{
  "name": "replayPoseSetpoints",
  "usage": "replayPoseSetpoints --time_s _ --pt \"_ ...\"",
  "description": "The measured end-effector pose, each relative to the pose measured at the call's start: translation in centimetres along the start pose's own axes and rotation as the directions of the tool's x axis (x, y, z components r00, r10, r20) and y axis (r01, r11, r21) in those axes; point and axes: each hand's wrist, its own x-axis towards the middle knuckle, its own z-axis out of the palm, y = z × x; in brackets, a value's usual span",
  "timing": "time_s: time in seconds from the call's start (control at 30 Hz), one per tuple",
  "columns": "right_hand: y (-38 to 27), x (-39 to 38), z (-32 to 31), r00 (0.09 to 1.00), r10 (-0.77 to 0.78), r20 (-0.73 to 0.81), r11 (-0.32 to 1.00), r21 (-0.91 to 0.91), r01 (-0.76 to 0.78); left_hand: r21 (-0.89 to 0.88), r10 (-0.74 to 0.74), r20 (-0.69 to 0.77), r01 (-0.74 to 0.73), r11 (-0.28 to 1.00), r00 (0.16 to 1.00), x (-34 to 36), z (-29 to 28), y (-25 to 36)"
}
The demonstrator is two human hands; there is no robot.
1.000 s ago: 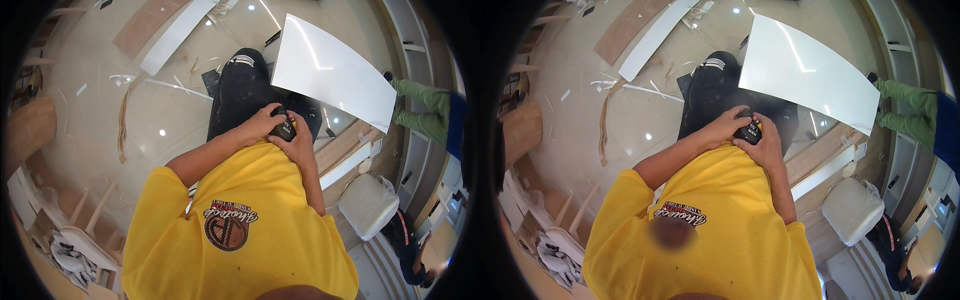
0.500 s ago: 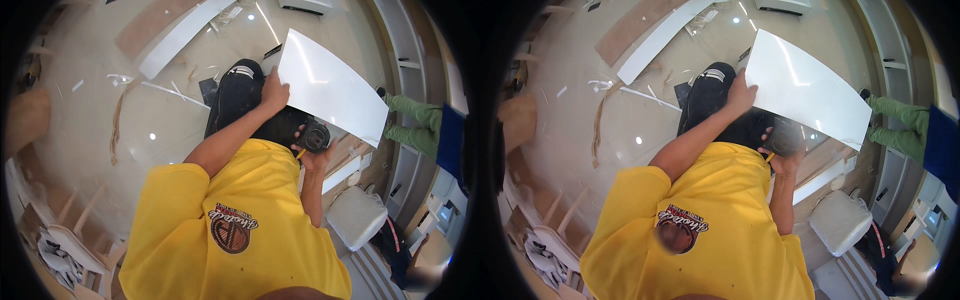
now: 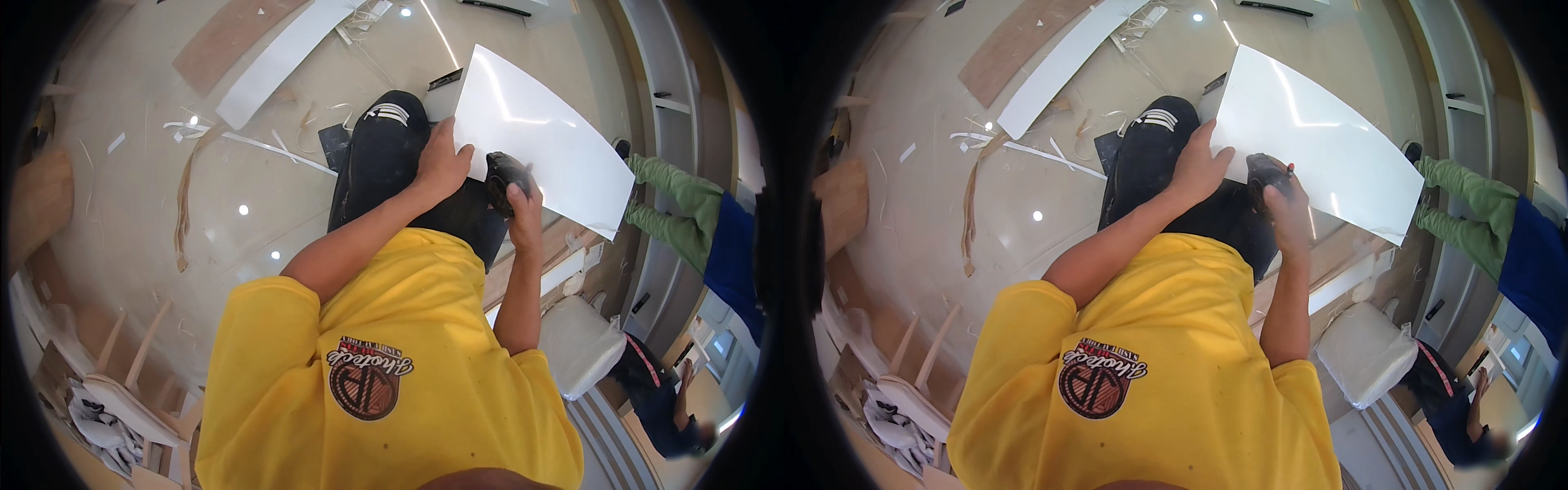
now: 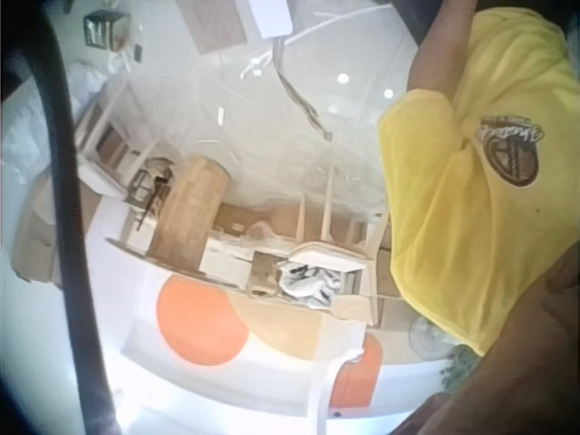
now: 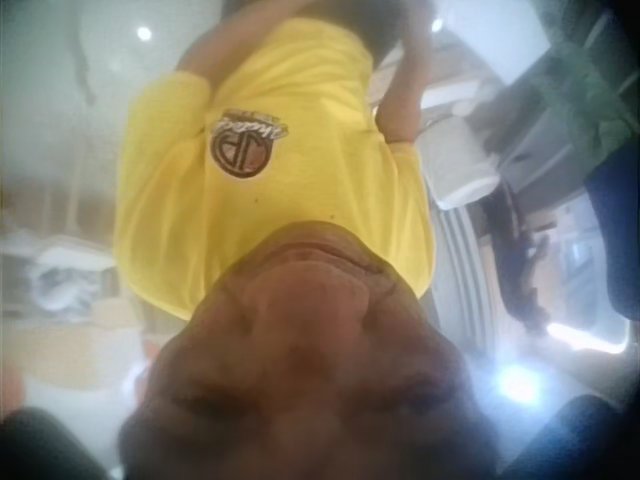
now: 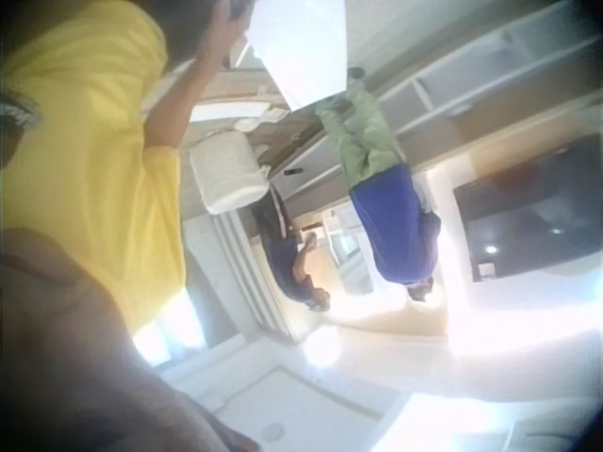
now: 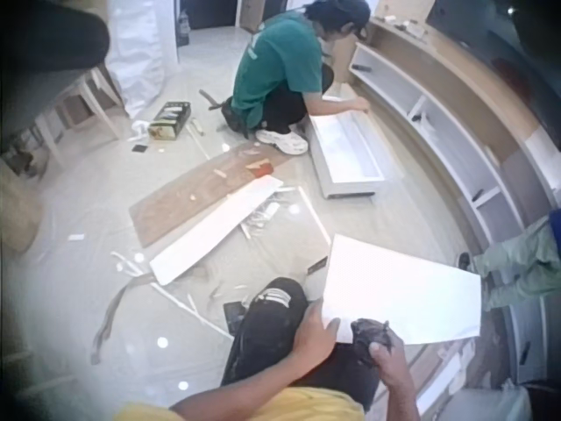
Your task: The person measures and marks a white panel with a tape measure and pencil, then uses a utility knife and a wooden straightedge to score and cut the panel. The person repeatedly scores the same line to complete the cut.
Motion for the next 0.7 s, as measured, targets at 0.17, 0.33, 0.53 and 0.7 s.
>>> replayPoseSetpoints --time_s 0.17,0.33,0.53,0.7 --pt "-1.0 1.0 1.6 0.973 -0.232 0.006 0.916 -0.334 0.221 -0.164 -0.01 0.166 0.037 0.986 0.986 -1.6 -3.2 2.8" --pt "-2.6 1.5 2.3 0.957 -0.272 0.099 0.863 -0.415 0.288 -0.362 -0.062 0.234 0.146 0.921 0.97 -1.8 -3.4 2.7" --pt "-2.8 2.3 1.7 0.933 -0.286 0.217 0.765 -0.535 0.359 -0.469 -0.154 0.443 0.374 0.8 0.883 -0.3 -3.8 1.8" --pt "-3.6 3.4 0.1 0.928 -0.18 0.328 0.706 -0.614 0.354 -0.453 -0.208 0.584 0.528 0.719 0.784 1.9 -4.5 0.4"
